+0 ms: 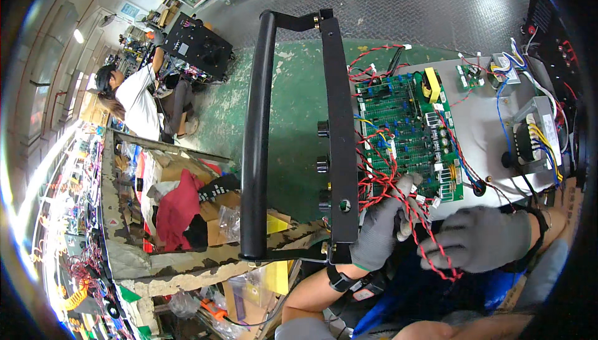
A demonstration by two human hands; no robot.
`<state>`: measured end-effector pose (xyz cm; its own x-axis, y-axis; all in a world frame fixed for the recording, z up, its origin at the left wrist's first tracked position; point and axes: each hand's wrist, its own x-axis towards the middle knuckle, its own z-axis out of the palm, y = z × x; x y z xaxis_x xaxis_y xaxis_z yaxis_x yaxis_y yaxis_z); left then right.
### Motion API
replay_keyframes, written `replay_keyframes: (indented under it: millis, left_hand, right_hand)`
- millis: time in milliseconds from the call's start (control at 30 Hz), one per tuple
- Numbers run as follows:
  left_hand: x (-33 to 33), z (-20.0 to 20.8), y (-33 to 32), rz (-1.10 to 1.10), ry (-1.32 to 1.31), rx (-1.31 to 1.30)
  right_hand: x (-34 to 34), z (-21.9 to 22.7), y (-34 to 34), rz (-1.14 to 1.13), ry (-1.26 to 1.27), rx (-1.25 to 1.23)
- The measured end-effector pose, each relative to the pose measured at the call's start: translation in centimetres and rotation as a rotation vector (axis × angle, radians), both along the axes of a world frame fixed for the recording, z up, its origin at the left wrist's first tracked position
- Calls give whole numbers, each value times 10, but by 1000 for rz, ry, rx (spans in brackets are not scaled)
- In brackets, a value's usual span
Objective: Manually assemble and wire components onto a large circuit board within a metal chassis using an electric screwdriver.
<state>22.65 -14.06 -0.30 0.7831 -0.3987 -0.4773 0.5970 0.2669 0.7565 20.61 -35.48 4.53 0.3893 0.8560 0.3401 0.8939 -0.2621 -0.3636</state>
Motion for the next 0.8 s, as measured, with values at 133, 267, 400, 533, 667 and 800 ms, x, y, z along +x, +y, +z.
replay_keyframes:
  millis: [133, 267, 400, 533, 667, 800]
  left_hand:
    - [0, 5, -1, 25, 17, -18]
    - [-1, 5, -3, 57, -15, 41]
    - [0, 4, -4, 89, -19, 14]
    - [-1, 6, -2, 67, 51, 111]
    - [-1, -1, 1, 27, -51, 78]
    - [-4, -10, 3, -9, -217, 150]
  right_hand:
    - [11, 2, -12, -100, -22, 46]
    - [15, -2, -16, -160, 7, 45]
    - [21, -6, -17, -221, 148, 106]
    - [25, -6, -19, -207, 223, 116]
    - [26, -3, -18, -221, 277, 114]
    - [30, 1, -16, -173, 341, 117]
